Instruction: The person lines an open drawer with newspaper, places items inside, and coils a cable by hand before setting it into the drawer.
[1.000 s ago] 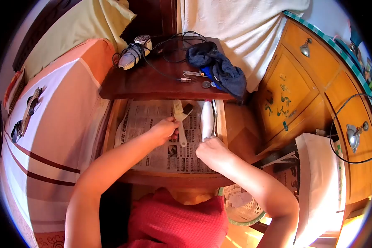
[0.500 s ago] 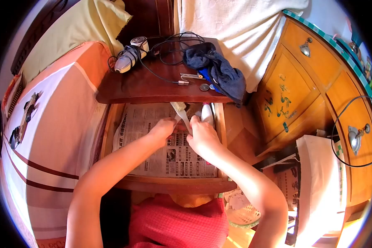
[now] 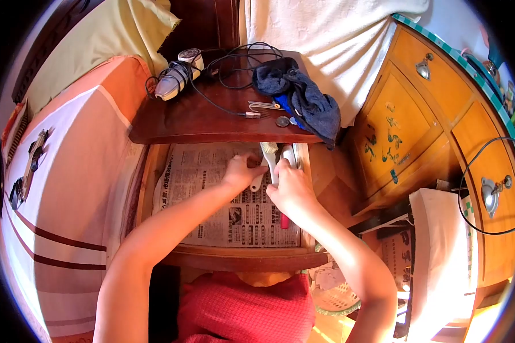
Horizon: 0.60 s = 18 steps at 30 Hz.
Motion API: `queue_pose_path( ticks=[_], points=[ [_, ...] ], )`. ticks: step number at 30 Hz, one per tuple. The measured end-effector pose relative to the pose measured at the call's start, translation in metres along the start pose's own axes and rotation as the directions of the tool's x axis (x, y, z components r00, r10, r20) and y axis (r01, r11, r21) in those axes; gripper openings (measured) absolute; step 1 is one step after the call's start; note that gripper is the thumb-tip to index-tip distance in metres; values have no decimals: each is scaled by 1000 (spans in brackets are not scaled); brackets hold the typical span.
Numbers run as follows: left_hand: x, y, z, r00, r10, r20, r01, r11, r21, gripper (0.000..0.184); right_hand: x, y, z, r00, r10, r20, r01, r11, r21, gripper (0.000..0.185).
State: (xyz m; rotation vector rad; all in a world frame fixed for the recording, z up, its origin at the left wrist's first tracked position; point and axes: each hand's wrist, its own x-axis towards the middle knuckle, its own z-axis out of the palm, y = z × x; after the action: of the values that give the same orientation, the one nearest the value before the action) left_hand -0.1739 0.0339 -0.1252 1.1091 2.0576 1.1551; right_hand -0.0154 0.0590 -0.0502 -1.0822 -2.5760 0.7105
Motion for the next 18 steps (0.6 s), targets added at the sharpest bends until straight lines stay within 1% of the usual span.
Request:
queue_pose_path(
  ticks=[1, 2, 3, 4, 5, 6, 7, 8, 9, 10, 11, 12, 13, 14, 15, 16, 18],
  points=[
    [2, -3, 0, 996, 72, -44, -67, 993, 93, 46, -3, -2, -4, 1000, 0, 0, 0, 1000, -1, 33],
    [1, -6, 1, 997, 71, -43, -67, 993, 92, 46, -6, -4, -8, 1000, 6, 19, -6, 1000, 29, 32],
    [-8, 0, -2, 970, 162, -179, -129, 974, 184, 50, -10, -6, -12, 999, 10, 38, -12, 998, 59, 31],
    [-16, 9, -8, 917, 260, -302, -174, 943, 284, 54, -13, -8, -17, 999, 10, 39, -13, 998, 60, 31],
    [-23, 17, -18, 917, 260, -302, -173, 943, 285, 54, -15, -9, -21, 998, -10, 62, 5, 996, 90, 29],
    [-31, 27, -33, 829, 519, -209, -416, 821, 390, 52, -17, -8, -23, 996, -32, 84, 21, 993, 120, 27],
    [-34, 30, -43, 674, 733, -88, -623, 629, 464, 50, -16, -6, -25, 996, -31, 85, 21, 992, 121, 27],
    [-33, 29, -49, 676, 732, -86, -623, 630, 464, 50, -15, -3, -27, 990, -13, 140, -25, 965, 262, 26],
    [-31, 28, -55, 661, 746, 75, -680, 553, 481, 46, -14, -1, -29, 981, -3, 196, -76, 916, 395, 24],
    [-29, 27, -60, 632, 739, 235, -735, 475, 483, 43, -13, 0, -35, 983, -26, 183, -60, 890, 452, 24],
    [-26, 23, -61, 602, 775, 192, -765, 491, 417, 31, -12, 1, -39, 990, -18, 137, -50, 879, 475, 23],
    [-28, 27, -64, 603, 775, 191, -764, 491, 418, 31, -10, 3, -44, 996, -9, 90, -37, 867, 497, 23],
    [-31, 33, -68, 771, 588, 243, -635, 690, 346, 29, -8, 10, -46, 996, 45, 77, -78, 865, 496, 29],
    [-33, 38, -71, 877, 365, 311, -453, 845, 286, 28, -8, 12, -50, 997, 66, 42, -78, 870, 488, 31],
    [-27, 33, -71, 896, 318, 311, -390, 897, 209, 31, -10, 16, -50, 997, 75, 19, -76, 884, 460, 30],
    [-23, 29, -70, 895, 318, 313, -392, 897, 207, 31, -11, 21, -47, 996, 84, -3, -74, 899, 432, 29],
    [-18, 25, -67, 891, 113, 439, -256, 925, 281, 43, -15, 31, -38, 997, -57, -56, 71, 953, 296, 27]
  ],
)
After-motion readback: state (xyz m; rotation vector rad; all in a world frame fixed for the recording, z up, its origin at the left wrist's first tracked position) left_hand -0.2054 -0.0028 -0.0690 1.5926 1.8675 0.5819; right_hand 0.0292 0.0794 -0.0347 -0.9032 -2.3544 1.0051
